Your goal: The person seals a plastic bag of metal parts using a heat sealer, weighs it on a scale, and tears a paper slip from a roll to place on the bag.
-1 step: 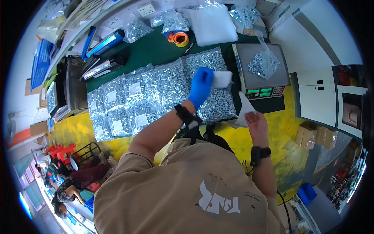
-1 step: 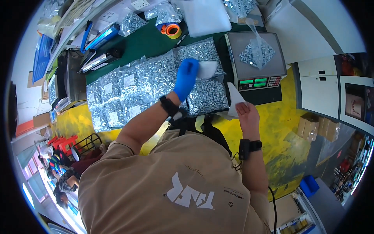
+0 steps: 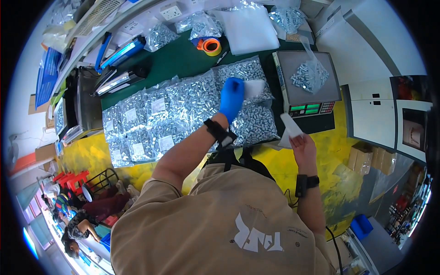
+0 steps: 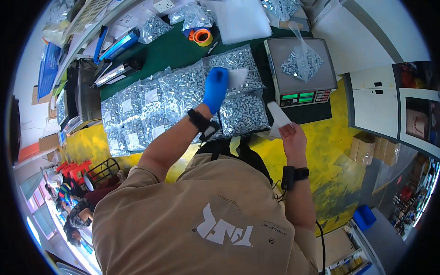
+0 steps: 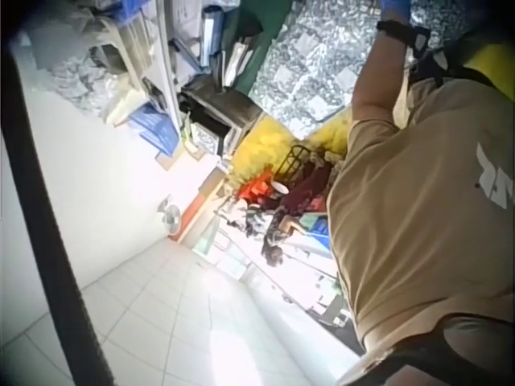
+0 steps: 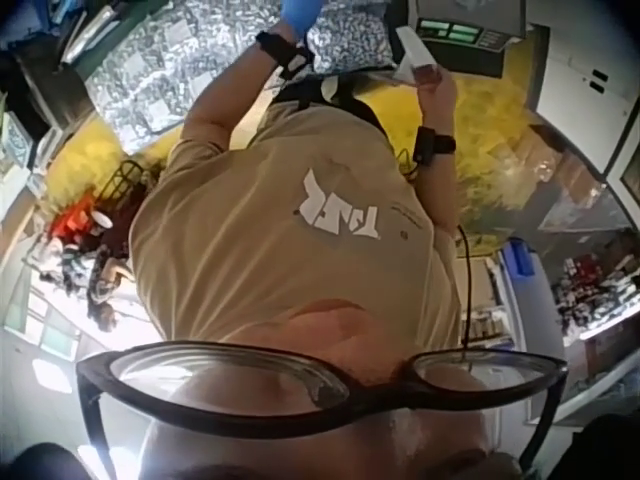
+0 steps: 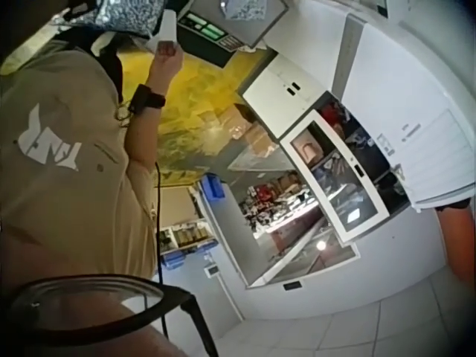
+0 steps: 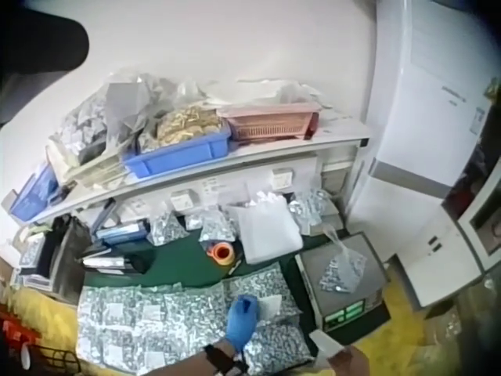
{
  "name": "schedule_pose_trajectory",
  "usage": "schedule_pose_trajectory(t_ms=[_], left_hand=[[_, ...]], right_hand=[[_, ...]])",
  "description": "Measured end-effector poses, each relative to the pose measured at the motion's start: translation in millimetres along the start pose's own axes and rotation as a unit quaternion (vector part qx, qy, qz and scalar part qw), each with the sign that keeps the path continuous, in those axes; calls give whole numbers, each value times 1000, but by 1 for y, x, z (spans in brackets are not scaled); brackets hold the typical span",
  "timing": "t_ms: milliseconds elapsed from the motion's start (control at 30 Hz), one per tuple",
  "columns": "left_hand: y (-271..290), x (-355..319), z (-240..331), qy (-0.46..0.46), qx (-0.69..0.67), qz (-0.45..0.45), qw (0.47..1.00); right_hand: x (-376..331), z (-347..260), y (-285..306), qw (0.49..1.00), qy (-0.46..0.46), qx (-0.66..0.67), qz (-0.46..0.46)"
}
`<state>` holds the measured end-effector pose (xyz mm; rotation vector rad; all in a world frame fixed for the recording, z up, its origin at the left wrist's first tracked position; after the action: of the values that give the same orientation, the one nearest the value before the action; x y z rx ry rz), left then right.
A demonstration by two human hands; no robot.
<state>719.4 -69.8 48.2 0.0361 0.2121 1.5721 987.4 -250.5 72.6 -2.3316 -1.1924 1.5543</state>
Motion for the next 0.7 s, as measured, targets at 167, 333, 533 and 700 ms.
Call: schedule_pose_trajectory(t_ms=[167, 333, 533, 700], left_hand=[[5, 49, -60, 112, 84, 69, 988], [-16, 67, -80, 112, 65, 78, 989], [-30, 63, -76, 134, 68, 77, 986], [-33, 58, -50, 133, 172, 47, 975]], right_hand=[[-28, -6, 14, 997, 44, 15, 60], [-50, -6, 11, 996, 71, -10, 49], [-52, 1, 16, 992, 94, -76, 38], [-58, 3, -7, 990, 99, -88, 57]])
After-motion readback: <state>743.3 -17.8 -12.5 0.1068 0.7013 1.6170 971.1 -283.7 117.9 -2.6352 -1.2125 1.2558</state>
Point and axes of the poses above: each hand's wrist, its own x-axis towards the middle knuckle, its own y-axis out of the back of the hand, z = x × y, the point moved 1 cm from there along x, towards the middle knuckle, and after that the axes turned 1 degree about -z, right-handed, at the moved point
